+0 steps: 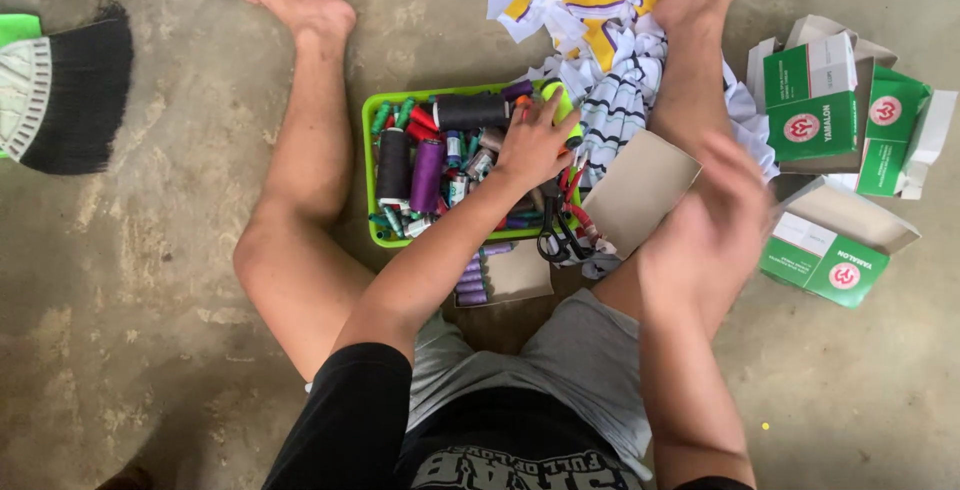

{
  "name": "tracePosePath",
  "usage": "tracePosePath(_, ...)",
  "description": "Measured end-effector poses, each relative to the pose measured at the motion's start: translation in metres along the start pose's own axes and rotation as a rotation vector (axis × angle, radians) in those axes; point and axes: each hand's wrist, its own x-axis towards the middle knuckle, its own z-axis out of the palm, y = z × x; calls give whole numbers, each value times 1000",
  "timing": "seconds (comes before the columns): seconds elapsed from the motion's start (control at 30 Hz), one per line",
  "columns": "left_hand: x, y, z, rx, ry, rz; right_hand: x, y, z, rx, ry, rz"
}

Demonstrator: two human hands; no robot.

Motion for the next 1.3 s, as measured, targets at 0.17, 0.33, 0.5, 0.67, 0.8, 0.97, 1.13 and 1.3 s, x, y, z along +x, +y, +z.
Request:
tracePosePath(0.17,-8,16,-19,-303,10,-152,-65,97,29,31,-267,309)
tracePosePath(0.33,-25,14,-72,-636,309,-382,-132,119,38,-74,-481,534)
tracePosePath(0.5,-64,11,-147,-674,411,-454,-136,132,55,-133,-543,261)
tracePosePath(0.67,-121,9,-178,-368,98,-404,-157,127,66,-239,-514,208)
tracePosePath(0.8,-134,15,-186,-383,-133,-285,-166,123,73,-208,-461,228)
tracePosePath(0.97,-129,9,-175,-395,-203,-237,-165,95,67,-98,-454,268)
tracePosePath(1.13,-120,2,-164,-327,-162,-279,-185,94,65,7,-597,276)
tracePosePath(1.3,-113,2,-182,-334,-203,-334,-180,82,68,8,-751,261)
